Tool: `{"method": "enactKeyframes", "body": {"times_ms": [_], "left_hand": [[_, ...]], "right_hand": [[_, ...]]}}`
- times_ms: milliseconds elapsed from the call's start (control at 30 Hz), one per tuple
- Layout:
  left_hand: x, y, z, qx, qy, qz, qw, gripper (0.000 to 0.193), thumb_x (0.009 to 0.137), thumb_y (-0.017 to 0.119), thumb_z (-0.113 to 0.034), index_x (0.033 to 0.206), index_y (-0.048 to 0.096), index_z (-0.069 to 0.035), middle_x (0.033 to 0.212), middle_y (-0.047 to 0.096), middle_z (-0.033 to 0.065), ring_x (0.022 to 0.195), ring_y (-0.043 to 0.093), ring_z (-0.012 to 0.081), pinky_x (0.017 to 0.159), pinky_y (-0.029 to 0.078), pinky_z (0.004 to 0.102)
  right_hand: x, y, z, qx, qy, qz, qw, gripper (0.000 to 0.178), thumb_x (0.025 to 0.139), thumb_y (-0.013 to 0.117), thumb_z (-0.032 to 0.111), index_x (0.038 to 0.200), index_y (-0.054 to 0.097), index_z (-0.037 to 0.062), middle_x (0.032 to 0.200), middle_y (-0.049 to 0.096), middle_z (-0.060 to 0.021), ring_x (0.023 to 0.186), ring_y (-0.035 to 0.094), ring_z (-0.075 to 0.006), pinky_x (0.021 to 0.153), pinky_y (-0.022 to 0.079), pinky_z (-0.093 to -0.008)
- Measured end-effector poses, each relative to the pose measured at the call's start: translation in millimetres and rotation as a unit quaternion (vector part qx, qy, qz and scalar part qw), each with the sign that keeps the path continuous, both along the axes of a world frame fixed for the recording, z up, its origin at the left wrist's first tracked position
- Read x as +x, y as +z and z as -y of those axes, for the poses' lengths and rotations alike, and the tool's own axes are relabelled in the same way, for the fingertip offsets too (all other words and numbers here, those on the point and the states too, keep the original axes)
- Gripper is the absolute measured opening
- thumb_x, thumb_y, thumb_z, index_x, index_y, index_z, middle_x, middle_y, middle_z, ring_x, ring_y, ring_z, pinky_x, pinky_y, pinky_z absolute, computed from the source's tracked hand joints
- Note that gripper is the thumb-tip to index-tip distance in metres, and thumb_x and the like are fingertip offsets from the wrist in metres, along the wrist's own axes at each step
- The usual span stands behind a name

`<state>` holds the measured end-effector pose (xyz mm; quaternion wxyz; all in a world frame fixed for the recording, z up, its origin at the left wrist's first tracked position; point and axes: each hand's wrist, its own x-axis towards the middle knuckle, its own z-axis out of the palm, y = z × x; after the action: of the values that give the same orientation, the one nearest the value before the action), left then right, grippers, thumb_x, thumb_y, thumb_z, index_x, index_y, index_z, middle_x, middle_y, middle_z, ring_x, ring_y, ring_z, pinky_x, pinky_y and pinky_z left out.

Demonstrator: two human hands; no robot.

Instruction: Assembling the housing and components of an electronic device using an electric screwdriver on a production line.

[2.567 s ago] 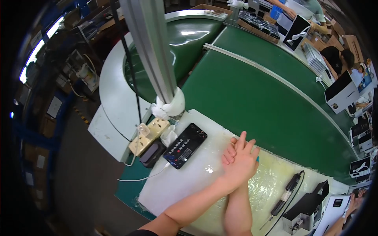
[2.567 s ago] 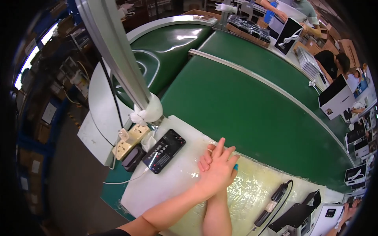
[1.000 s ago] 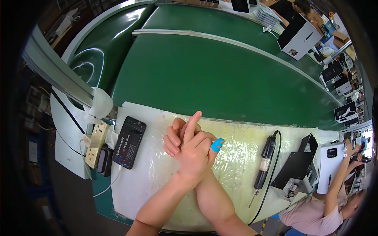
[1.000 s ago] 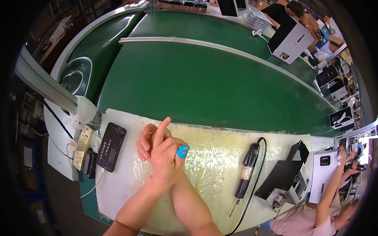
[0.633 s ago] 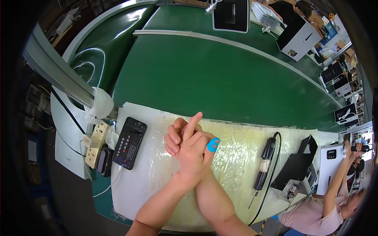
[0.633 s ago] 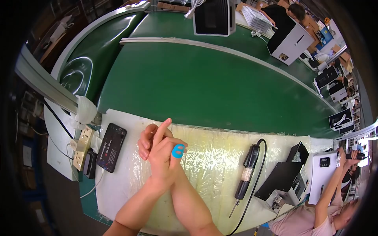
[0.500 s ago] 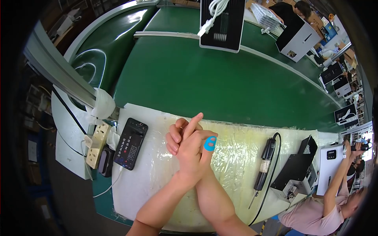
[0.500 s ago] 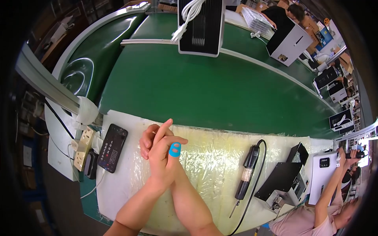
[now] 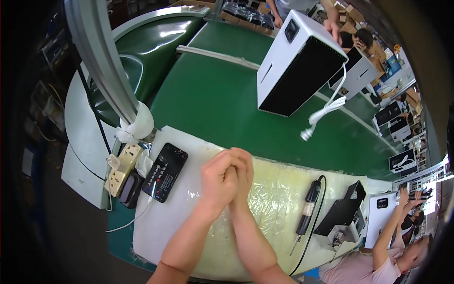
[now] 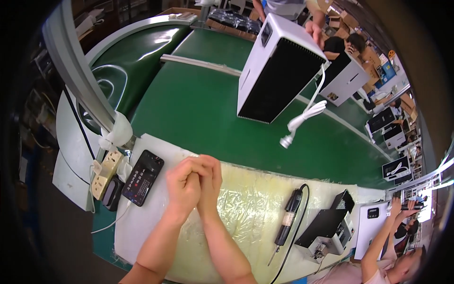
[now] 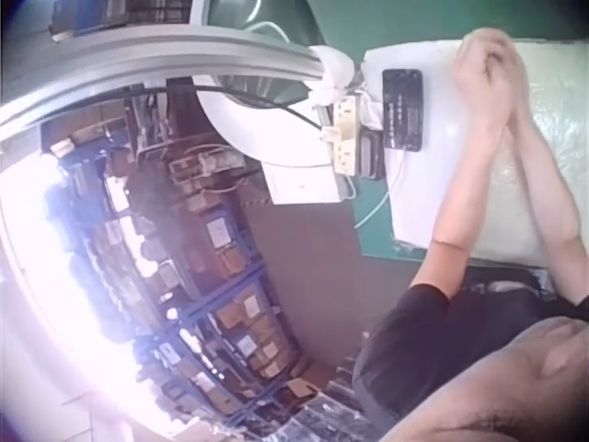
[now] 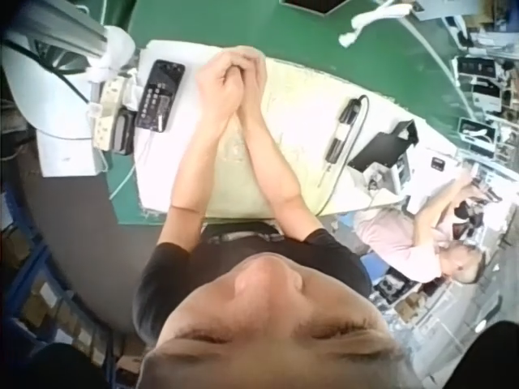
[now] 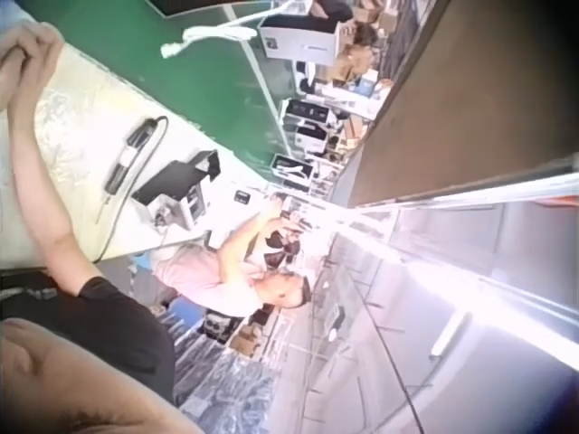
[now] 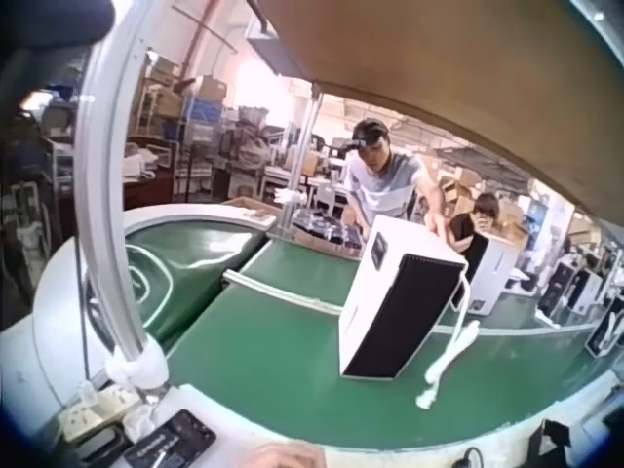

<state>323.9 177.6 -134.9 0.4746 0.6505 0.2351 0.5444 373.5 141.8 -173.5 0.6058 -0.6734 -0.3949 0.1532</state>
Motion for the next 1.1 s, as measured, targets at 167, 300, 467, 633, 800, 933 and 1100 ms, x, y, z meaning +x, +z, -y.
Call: {"method": "enactKeyframes", "body": {"times_ms": [167,300,467,633,800,933,1100], "left_hand": [[-18,11,-7,-0.042,-0.021,0.021,0.999,0.019,0.064,0.042,0.016,0.063,0.054,0.002,0.058,0.059,0.0115,0.05,0.057,0.0182,0.045,0.042,0.0288],[-22,10,-10,-0.034,-0.035,-0.02,0.999,0.018,0.061,0.043,0.015,0.06,0.053,0.0,0.052,0.05,0.0116,0.042,0.048,0.0188,0.041,0.034,0.0305],[-25,13,-15,-0.008,-0.012,-0.028,0.999,0.017,0.058,0.044,0.014,0.059,0.05,-0.001,0.051,0.048,0.0107,0.041,0.045,0.0223,0.04,0.032,0.0322],[-31,15,-25,-0.008,0.005,-0.023,1.0,0.017,0.056,0.044,0.013,0.058,0.05,-0.002,0.051,0.047,0.0101,0.041,0.045,0.0228,0.039,0.032,0.0325],[-39,18,-31,0.012,0.024,-0.003,1.0,0.018,0.054,0.043,0.014,0.057,0.049,-0.002,0.049,0.045,0.0093,0.04,0.043,0.0222,0.038,0.03,0.0318],[-44,21,-33,-0.019,0.013,0.017,1.0,0.017,0.053,0.042,0.014,0.057,0.048,-0.002,0.049,0.044,0.0091,0.039,0.041,0.0216,0.038,0.029,0.031],[-46,24,-35,-0.013,0.046,0.034,0.998,0.018,0.056,0.041,0.014,0.059,0.051,0.0,0.049,0.045,0.0102,0.039,0.042,0.0193,0.039,0.028,0.0296]], "right_hand": [[32,68,14,0.167,-0.074,-0.095,0.979,0.022,0.1,0.041,0.02,0.114,0.046,0.0042,0.088,0.06,-0.0116,0.062,0.058,-0.0151,0.052,0.046,-0.0251],[117,175,-10,0.192,-0.137,0.283,0.93,0.017,0.099,0.047,0.015,0.094,0.054,0.0008,0.086,0.059,-0.0061,0.066,0.056,-0.0105,0.057,0.048,-0.0221],[268,293,-83,-0.091,-0.214,0.5,0.834,0.033,0.092,0.054,0.024,0.112,0.059,-0.0016,0.1,0.067,-0.0134,0.087,0.063,-0.019,0.078,0.05,-0.0296],[388,308,-144,-0.183,-0.283,0.569,0.751,0.058,0.09,0.045,0.046,0.114,0.059,-0.0051,0.107,0.063,-0.027,0.108,0.058,-0.0401,0.096,0.042,-0.0419],[434,268,-156,-0.357,-0.14,0.317,0.867,0.069,0.09,0.046,0.052,0.124,0.054,-0.0086,0.119,0.061,-0.0242,0.113,0.058,-0.0317,0.096,0.041,-0.0369],[449,261,-149,-0.306,-0.133,0.166,0.928,0.062,0.093,0.049,0.048,0.119,0.058,-0.007,0.105,0.065,-0.0142,0.093,0.061,-0.0198,0.081,0.047,-0.0311],[434,260,-113,-0.251,-0.141,0.171,0.942,0.062,0.094,0.05,0.051,0.123,0.057,-0.0039,0.103,0.066,-0.0103,0.085,0.063,-0.0162,0.072,0.051,-0.0304]]}}
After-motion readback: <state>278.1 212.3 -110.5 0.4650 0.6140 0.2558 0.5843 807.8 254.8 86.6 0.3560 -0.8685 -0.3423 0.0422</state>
